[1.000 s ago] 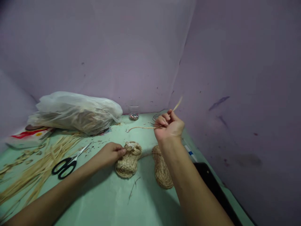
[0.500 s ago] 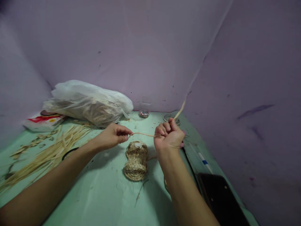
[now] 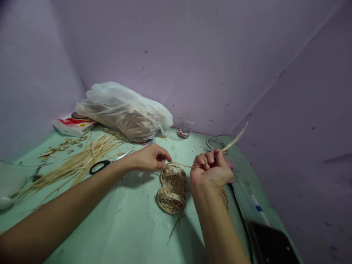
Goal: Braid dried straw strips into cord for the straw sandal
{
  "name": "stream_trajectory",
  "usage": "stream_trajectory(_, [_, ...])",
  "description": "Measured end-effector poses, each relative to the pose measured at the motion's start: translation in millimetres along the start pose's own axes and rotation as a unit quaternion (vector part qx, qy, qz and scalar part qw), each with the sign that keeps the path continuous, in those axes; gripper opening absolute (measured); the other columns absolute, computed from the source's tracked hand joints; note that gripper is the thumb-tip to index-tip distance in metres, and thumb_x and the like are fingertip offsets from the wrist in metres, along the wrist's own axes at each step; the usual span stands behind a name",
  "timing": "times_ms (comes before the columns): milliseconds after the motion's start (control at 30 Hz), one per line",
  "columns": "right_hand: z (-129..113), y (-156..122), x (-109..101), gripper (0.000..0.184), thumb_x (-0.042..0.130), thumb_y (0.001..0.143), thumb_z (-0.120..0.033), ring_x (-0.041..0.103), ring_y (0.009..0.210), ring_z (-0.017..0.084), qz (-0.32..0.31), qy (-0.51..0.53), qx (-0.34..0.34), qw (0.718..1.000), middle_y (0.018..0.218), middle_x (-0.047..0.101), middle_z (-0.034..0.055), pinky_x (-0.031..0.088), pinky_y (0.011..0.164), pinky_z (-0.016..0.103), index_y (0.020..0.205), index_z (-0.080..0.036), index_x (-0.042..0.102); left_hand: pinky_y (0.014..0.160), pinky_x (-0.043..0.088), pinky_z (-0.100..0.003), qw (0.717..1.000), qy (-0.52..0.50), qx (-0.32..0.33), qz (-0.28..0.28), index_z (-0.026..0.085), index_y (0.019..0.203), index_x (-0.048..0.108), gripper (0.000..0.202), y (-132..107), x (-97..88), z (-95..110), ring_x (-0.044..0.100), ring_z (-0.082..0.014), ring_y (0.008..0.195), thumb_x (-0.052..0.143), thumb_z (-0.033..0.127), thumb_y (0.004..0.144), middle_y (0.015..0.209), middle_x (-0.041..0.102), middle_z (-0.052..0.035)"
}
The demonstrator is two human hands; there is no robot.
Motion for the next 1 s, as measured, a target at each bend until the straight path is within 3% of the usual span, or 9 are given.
stream_trajectory(133, [5, -4, 4, 0.021, 0.033, 0.076, -0.012, 0.024, 0.028, 0.002, -0.006, -0.011, -0.02, 1.0, 0.039, 0.029, -0.0085, 0.023, 0.028, 0.011, 0.058, -0.016, 0.043, 0.049, 0.033, -0.019, 0.999, 0.022, 0.015, 0.029, 0.012, 0.07, 0.068, 0.02, 1, -2.4, 6, 0.044, -0.0084, 0.051, 0.052, 0.019, 0.059, 0.052, 0.055, 0.0009])
stream_trajectory(200, [7, -5, 3, 0.022, 0.033, 0.076, -0.012, 0.025, 0.029, 0.002, 0.0, -0.029, -0.016, 0.999, 0.039, 0.031, -0.0082, 0.029, 0.03, 0.011, 0.058, -0.015, 0.045, 0.052, 0.034, -0.02, 0.997, 0.036, 0.023, 0.058, 0.012, 0.066, 0.067, 0.019, 2, -5.2, 5, 0.045, -0.0087, 0.052, 0.05, 0.016, 0.06, 0.053, 0.056, 0.0002])
stream_trajectory(333, [5, -9, -3, 0.024, 0.033, 0.076, -0.012, 0.037, 0.035, 0.003, 0.003, -0.099, -0.017, 0.995, 0.045, 0.042, -0.0053, 0.05, 0.054, 0.022, 0.058, -0.015, 0.048, 0.053, 0.035, -0.021, 0.995, 0.046, 0.025, 0.08, 0.011, 0.067, 0.067, 0.019, 3, -5.0, -3, 0.047, -0.0099, 0.054, 0.049, 0.013, 0.06, 0.055, 0.059, -0.0015])
stream_trajectory(467, [-4, -13, -19, 0.023, 0.037, 0.076, -0.011, 0.054, 0.053, 0.008, 0.006, -0.145, -0.025, 0.989, 0.056, 0.053, -0.0003, 0.05, 0.072, 0.031, 0.058, -0.014, 0.051, 0.055, 0.036, -0.022, 0.996, 0.039, 0.011, 0.086, 0.011, 0.069, 0.066, 0.02, 2, -2.6, -11, 0.048, -0.0105, 0.056, 0.048, 0.012, 0.061, 0.06, 0.062, -0.0032])
stream_trajectory(700, [0, -22, -69, 0.014, 0.048, 0.076, -0.017, 0.058, 0.062, 0.008, 0.049, -0.193, 0.029, 0.98, 0.065, 0.058, -0.0008, 0.05, 0.067, 0.024, 0.065, -0.014, 0.056, 0.054, 0.035, -0.023, 0.995, 0.073, 0.008, 0.065, 0.011, 0.069, 0.065, 0.02, 2, 3.6, -14, 0.048, -0.0114, 0.056, 0.046, 0.012, 0.062, 0.061, 0.061, -0.0042])
stream_trajectory(1000, [7, -23, -94, 0.004, 0.055, 0.069, -0.015, 0.056, 0.053, 0.007, 0.079, -0.233, 0.067, 0.967, 0.059, 0.057, -0.0026, 0.051, 0.054, 0.02, 0.065, -0.015, 0.055, 0.052, 0.033, -0.022, 0.998, 0.045, 0.015, 0.035, 0.012, 0.068, 0.061, 0.018, 5, 12.9, -18, 0.045, -0.0096, 0.053, 0.044, 0.013, 0.063, 0.057, 0.057, -0.0014])
Point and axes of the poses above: each hand's wrist, its own y-axis towards the middle knuckle, its own x-axis out of the palm, z = x × y, the point moved 8 cm from there along y, towards the middle knuckle
